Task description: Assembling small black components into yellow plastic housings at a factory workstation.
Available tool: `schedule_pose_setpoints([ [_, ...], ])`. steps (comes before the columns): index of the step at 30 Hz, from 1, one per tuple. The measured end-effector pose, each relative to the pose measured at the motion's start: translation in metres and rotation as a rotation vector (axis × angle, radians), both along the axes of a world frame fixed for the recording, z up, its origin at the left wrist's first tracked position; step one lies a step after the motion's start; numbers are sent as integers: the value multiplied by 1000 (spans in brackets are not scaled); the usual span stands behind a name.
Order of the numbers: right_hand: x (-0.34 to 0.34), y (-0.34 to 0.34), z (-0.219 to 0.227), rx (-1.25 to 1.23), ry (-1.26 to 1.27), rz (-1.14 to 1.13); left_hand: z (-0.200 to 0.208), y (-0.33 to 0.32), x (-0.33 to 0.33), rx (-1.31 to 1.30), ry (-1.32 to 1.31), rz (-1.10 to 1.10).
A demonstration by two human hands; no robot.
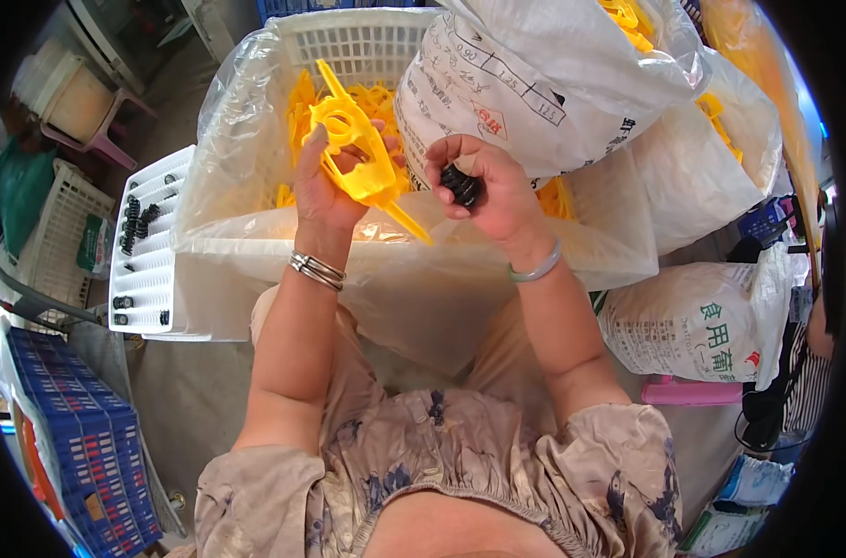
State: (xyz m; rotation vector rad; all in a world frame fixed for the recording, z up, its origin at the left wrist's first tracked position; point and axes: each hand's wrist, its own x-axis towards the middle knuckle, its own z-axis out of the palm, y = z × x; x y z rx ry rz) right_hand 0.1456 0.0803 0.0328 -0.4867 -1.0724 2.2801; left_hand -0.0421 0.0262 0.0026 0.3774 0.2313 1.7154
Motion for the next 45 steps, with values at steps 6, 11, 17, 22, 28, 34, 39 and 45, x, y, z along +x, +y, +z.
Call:
schedule_pose_setpoints([
  [6, 8, -2, 0, 606, -123, -218, 4, -19, 19, 80, 75, -260],
  [11, 11, -6, 4, 1115, -289, -307, 5, -23, 28, 125, 80, -351],
  [17, 7, -10, 7, 1394, -427, -267, 5, -20, 24, 71, 210, -331],
  [22, 3, -11, 1, 1524, -533, -268, 5, -21, 26, -3, 172, -359],
  [28, 1, -9, -5, 1441, -542, -304, 5, -17, 32, -8, 169, -288],
  [34, 1, -4, -8, 1303, -478, -241, 1, -16, 28, 23, 129, -284],
  [39, 1, -4, -7, 1298, -377, -188, -1, -14, 28, 44, 54, -275],
  [45, 1, -9, -6, 1219, -468, -202, -1, -14, 27, 46, 100, -316],
])
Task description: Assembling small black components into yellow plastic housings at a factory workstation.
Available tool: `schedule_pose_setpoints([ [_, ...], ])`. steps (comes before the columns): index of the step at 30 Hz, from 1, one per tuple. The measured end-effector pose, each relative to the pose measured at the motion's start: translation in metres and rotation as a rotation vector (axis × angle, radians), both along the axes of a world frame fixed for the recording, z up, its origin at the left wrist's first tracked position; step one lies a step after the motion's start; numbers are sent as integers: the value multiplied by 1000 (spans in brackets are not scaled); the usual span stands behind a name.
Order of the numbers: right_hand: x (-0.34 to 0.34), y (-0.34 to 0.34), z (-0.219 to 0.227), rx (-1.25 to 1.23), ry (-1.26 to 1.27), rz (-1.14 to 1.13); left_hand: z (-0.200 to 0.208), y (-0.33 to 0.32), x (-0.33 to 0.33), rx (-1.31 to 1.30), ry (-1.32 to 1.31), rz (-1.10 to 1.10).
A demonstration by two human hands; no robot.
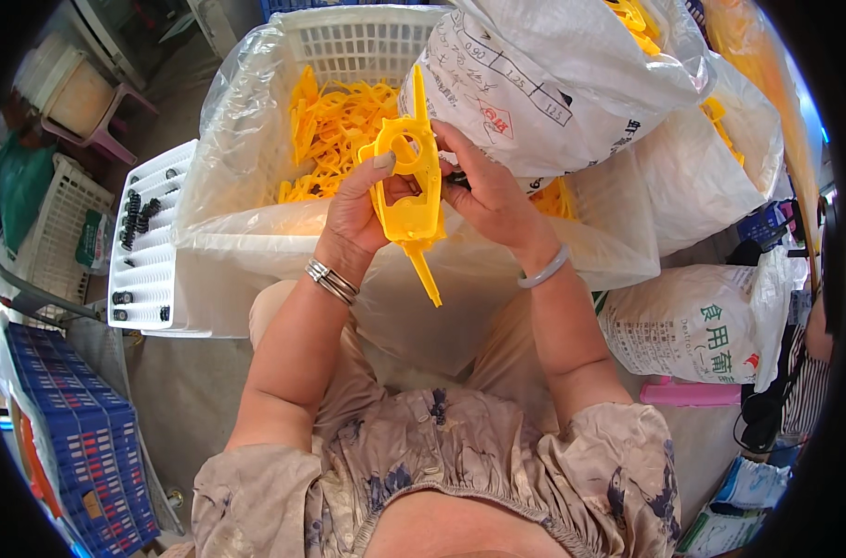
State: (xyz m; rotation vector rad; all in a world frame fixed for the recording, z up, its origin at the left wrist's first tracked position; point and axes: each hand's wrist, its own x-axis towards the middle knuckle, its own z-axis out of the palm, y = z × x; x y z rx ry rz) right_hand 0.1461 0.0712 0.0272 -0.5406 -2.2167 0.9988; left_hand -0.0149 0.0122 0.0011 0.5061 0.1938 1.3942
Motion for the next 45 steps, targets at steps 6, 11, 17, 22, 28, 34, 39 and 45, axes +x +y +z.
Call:
schedule_pose_setpoints([
  [6, -1, 2, -2, 49, -161, 34, -3, -2, -7, -20, 50, 62],
  [11, -2, 5, -10, -175, 182, 148, 4, -1, -2, -29, 9, 76],
  [17, 0, 12, -11, -308, 232, -59, 1, 1, -4, -4, 8, 100],
  [22, 2, 9, -8, -279, 261, -97, 6, -4, -2, -62, -5, 113],
  [28, 17, 22, 1, -115, 129, 138, 3, -5, -6, -139, -17, 22],
  [34, 16, 14, 9, -2, 57, 209, -5, -1, -1, -203, -10, -105],
  [39, 8, 14, 1, 158, 129, -11, -7, -2, 9, -162, -44, -57],
  [45, 7, 6, -1, 282, 10, -234, -7, -1, 10, -111, 5, 21],
])
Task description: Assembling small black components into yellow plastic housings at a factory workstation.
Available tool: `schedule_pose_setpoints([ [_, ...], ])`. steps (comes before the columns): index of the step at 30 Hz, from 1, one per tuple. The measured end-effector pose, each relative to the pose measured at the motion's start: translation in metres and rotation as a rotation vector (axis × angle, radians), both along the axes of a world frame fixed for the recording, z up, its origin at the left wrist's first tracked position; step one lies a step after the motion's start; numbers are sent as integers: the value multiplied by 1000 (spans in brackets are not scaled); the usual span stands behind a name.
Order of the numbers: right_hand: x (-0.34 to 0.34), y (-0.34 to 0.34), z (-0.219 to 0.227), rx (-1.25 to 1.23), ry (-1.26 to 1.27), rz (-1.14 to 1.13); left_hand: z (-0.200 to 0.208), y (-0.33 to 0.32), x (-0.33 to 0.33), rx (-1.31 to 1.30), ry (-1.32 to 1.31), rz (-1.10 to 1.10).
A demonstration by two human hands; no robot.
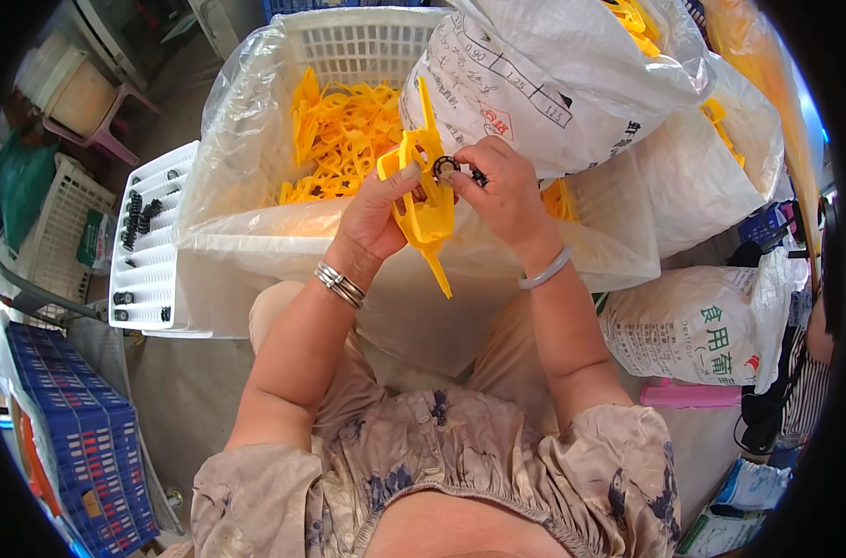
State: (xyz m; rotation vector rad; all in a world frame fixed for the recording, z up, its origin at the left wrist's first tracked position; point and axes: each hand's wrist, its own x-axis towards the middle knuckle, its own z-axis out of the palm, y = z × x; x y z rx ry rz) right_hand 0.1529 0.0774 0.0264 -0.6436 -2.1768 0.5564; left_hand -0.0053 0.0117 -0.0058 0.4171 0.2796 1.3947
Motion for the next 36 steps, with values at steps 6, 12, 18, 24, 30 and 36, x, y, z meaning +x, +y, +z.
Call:
schedule_pose_setpoints([
  [6, -6, -8, -2, 123, -60, -92, 2, -1, 3, 51, 210, 136],
  [12, -9, -10, -4, 176, -121, -133, -3, 3, -5, 20, 252, 110],
  [18, -3, -4, 0, 186, -19, -83, -2, 0, -10, 12, 47, -91],
  [24, -1, 0, 0, 233, -44, 2, -3, 1, -9, 7, 11, -85],
  [30, 2, -2, 3, 266, -172, -39, 6, -2, -5, 77, 150, 21],
  [36, -3, -7, 0, 323, -418, -192, 2, 1, 1, -18, 340, 195],
])
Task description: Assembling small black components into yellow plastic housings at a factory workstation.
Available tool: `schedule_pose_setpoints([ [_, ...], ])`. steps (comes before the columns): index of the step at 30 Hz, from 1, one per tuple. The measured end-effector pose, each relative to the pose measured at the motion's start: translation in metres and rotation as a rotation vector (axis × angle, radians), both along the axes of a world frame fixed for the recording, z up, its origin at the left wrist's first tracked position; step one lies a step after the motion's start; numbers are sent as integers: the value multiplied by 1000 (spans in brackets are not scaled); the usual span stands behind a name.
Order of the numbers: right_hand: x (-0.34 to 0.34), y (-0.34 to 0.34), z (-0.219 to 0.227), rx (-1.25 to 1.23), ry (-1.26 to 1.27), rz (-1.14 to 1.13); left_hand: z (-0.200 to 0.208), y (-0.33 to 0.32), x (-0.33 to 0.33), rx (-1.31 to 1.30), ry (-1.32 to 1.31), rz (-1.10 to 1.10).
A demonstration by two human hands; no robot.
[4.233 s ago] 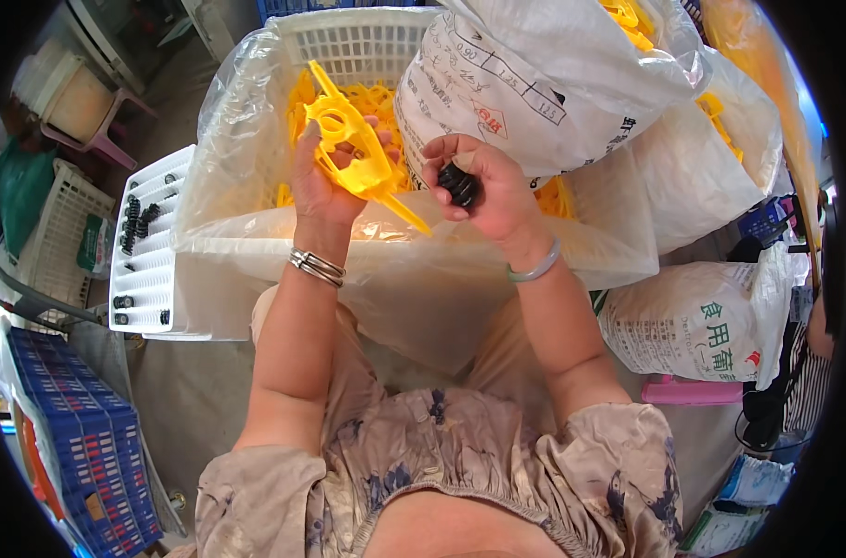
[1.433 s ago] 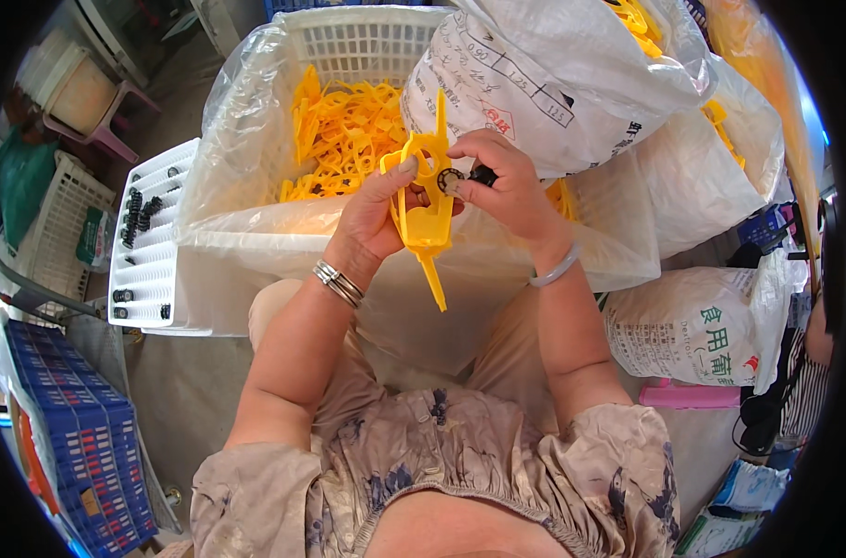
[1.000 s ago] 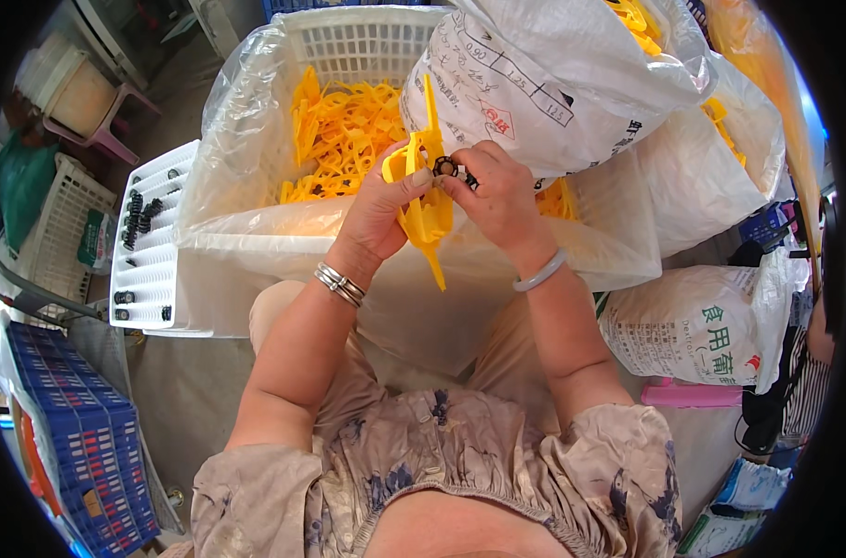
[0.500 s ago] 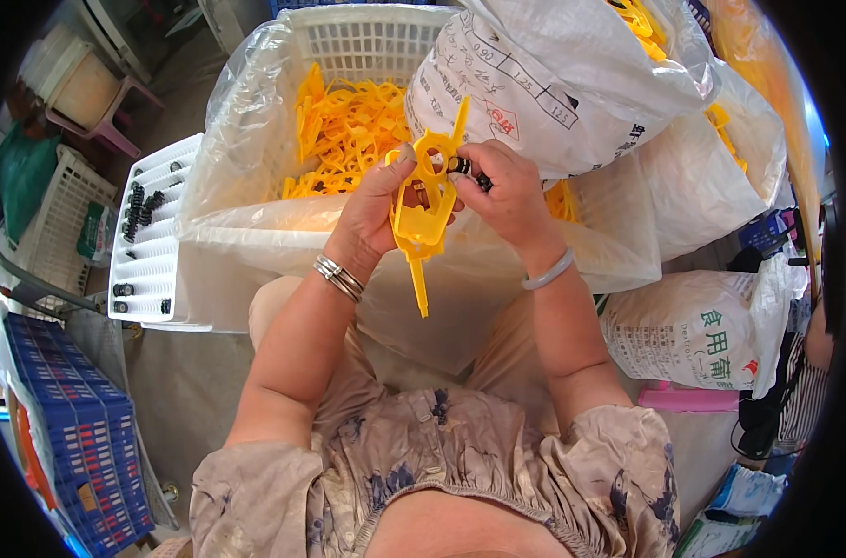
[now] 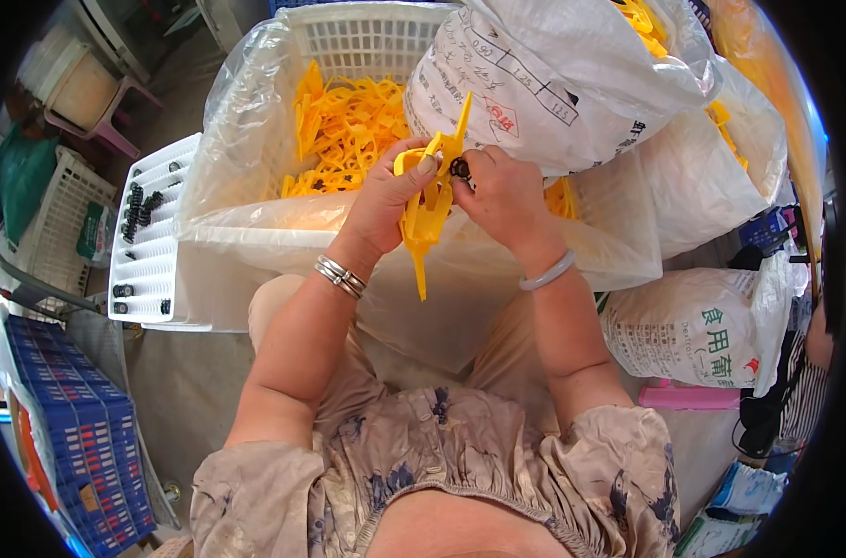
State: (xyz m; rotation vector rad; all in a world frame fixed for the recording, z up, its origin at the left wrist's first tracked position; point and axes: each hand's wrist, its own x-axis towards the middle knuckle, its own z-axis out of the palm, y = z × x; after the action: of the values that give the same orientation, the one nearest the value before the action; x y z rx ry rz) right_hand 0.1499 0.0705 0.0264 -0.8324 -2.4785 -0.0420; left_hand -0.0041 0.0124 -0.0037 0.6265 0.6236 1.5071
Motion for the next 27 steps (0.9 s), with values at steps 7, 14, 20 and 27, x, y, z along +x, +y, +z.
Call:
schedule_pose_setpoints([
  [7, 2, 1, 5, -214, 384, 195, 0, -1, 3, -27, -161, -111],
  [14, -6, -5, 1, -129, 385, 180, -6, 0, 5, 26, -299, -161],
  [20, -6, -8, 1, -65, 369, 149, -3, -1, 9, 66, -205, -84],
  [27, -5, -13, 4, -36, 312, 138, -3, -4, 12, 55, 98, 92],
])
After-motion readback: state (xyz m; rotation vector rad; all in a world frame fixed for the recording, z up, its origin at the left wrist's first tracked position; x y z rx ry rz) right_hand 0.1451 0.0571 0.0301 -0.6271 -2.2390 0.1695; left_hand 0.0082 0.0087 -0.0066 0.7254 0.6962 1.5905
